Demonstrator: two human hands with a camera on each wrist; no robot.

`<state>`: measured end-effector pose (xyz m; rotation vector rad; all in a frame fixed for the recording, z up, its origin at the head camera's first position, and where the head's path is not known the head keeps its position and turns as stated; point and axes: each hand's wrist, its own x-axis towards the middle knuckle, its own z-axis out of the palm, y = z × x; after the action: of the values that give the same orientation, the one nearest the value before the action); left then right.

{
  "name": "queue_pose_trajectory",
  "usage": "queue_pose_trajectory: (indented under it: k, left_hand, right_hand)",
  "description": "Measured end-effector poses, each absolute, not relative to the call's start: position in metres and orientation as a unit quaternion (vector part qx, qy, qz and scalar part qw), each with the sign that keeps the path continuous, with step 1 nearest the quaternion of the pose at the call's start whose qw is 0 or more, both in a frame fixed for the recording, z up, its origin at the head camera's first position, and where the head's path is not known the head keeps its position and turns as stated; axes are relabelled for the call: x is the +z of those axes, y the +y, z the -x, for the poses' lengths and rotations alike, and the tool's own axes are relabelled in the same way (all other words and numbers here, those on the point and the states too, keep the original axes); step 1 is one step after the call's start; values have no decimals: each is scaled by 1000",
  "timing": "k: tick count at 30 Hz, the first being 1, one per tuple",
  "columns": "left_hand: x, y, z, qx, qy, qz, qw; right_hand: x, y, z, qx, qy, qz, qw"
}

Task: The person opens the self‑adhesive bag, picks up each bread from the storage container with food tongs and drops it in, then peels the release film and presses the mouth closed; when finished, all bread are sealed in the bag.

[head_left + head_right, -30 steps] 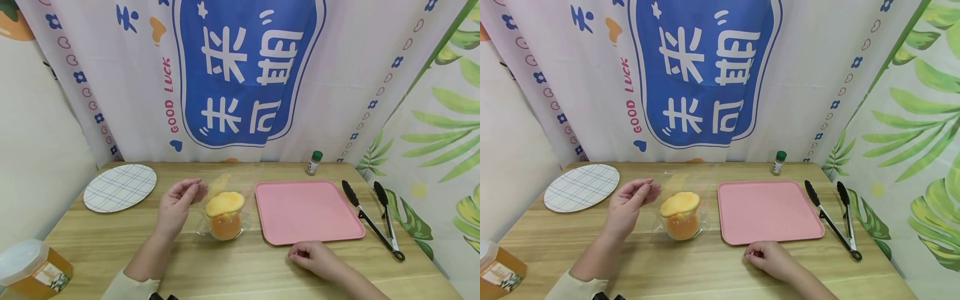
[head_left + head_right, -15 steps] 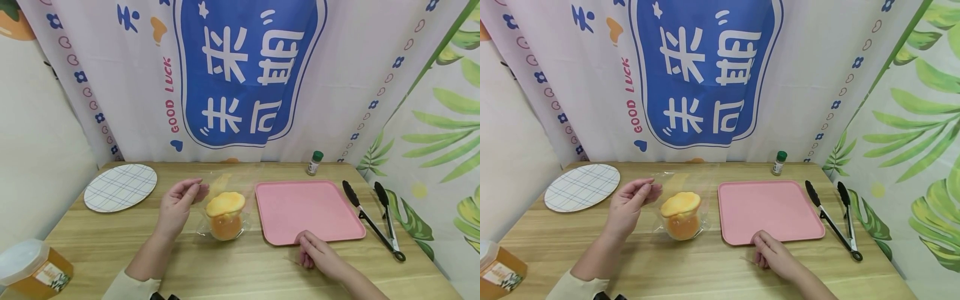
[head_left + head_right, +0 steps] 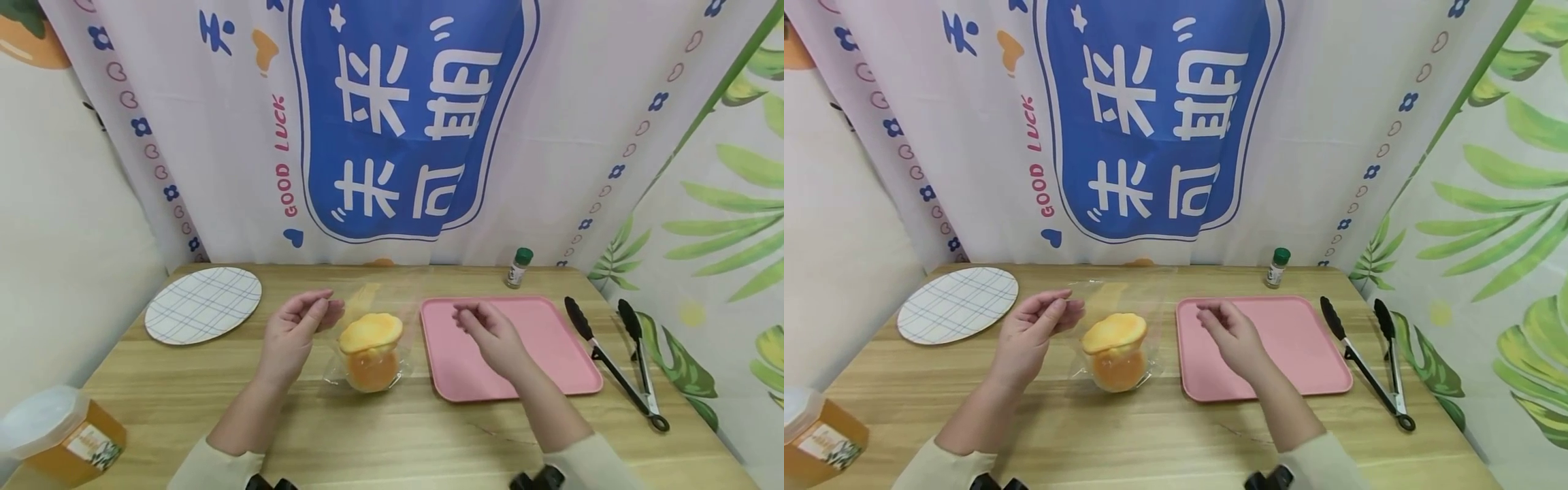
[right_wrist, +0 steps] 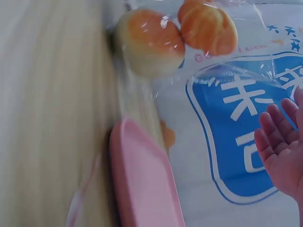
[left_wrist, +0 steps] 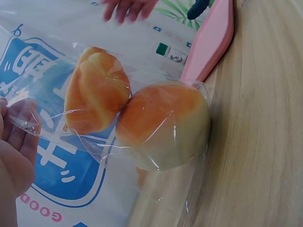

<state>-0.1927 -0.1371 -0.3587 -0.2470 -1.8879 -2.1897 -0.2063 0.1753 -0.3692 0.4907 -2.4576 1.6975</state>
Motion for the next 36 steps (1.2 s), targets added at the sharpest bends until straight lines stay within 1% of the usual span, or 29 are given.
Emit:
queue_pose_trajectory:
  k: [5, 9, 12, 21, 28, 36]
  left_hand:
    - [-358, -137, 195, -744, -654, 78, 109]
    - [-358, -137, 196, -744, -656, 75, 103]
    - [-358, -136, 198, -747, -653, 74, 102]
    - [-360, -136, 200, -759, -636, 72, 121]
    - [-362, -140, 201, -759, -636, 57, 126]
    - [-365, -143, 210, -747, -655, 35, 108]
  right_hand:
    - [-362, 143, 236, 610, -785, -106, 12]
    - [-363, 128, 250, 631, -767, -112, -40]
    - [-363, 123, 252, 648, -748, -131, -58]
    - [-361, 116, 251, 651, -744, -144, -53]
    - [-363, 112, 250, 682, -725, -92, -16]
    - [-370, 115, 248, 714, -698, -56, 14]
